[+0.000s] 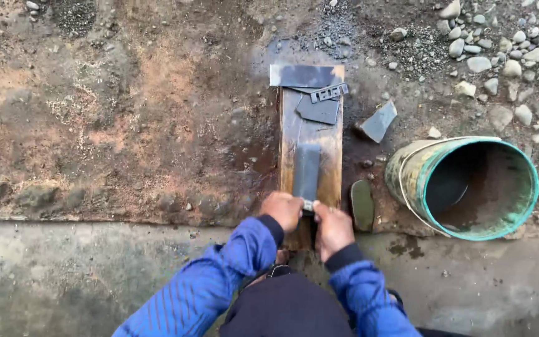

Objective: Sharpening a metal tool blade on a whetstone using water.

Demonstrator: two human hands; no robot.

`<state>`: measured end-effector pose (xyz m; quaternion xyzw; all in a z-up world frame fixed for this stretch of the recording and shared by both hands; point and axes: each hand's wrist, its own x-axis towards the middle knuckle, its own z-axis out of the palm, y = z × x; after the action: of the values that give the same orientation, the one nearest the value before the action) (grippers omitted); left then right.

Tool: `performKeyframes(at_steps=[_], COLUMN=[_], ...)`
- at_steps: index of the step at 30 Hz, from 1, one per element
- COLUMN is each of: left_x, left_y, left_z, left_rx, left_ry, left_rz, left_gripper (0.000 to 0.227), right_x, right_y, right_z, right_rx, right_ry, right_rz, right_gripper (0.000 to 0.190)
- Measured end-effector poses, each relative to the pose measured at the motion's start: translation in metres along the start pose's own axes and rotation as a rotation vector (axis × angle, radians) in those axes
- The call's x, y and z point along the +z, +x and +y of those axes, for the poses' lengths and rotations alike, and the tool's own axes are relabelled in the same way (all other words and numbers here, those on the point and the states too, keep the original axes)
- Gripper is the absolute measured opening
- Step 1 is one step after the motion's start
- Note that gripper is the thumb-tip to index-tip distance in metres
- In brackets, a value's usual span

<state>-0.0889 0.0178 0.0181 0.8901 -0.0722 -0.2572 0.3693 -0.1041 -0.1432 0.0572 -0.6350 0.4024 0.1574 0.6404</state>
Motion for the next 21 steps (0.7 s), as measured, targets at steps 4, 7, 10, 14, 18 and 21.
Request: performKeyframes(at_steps=[4,7,10,14,18,21], left_x=[0.018,-0.053,-0.009,-0.019,-0.001,0.007], left_y=[0.045,0.068,0.031,0.063,0.079,0.006], left_z=[-0.008,0.019,0.004,0.005,-0.006,-0.007], left_rx=[-0.213,-0.354,-0.034,-0.214,-0.274,0.022], left_ry=[-0.102,-0.241,0.086,-0.033,-0.034,0.091], left_rz=[0.230,0.155,0.020,-0.010,0.167,-0.017], left_gripper=[0.034,0.033,0.029,0.036,0.037,0.030], right_x=[0.020,0.043,0.023,0.027,0.040,0.004], right_y=[-0.002,0.007,-0.017,0.004,0.016,-0.006], right_z=[-0.037,-0.078,-0.048,-0.049,-0.061,-0.010], right_rx=[0.056,0.022,0.124,0.210,0.062,0.114], right_ry=[0.072,-0.027,-0.082,-0.027,0.170,0.001], right_rz=[-0.062,0.001,0.082,0.090,-0.021,0.045], right_gripper=[0.023,0.028,0.030,0.033,0.017,0.019])
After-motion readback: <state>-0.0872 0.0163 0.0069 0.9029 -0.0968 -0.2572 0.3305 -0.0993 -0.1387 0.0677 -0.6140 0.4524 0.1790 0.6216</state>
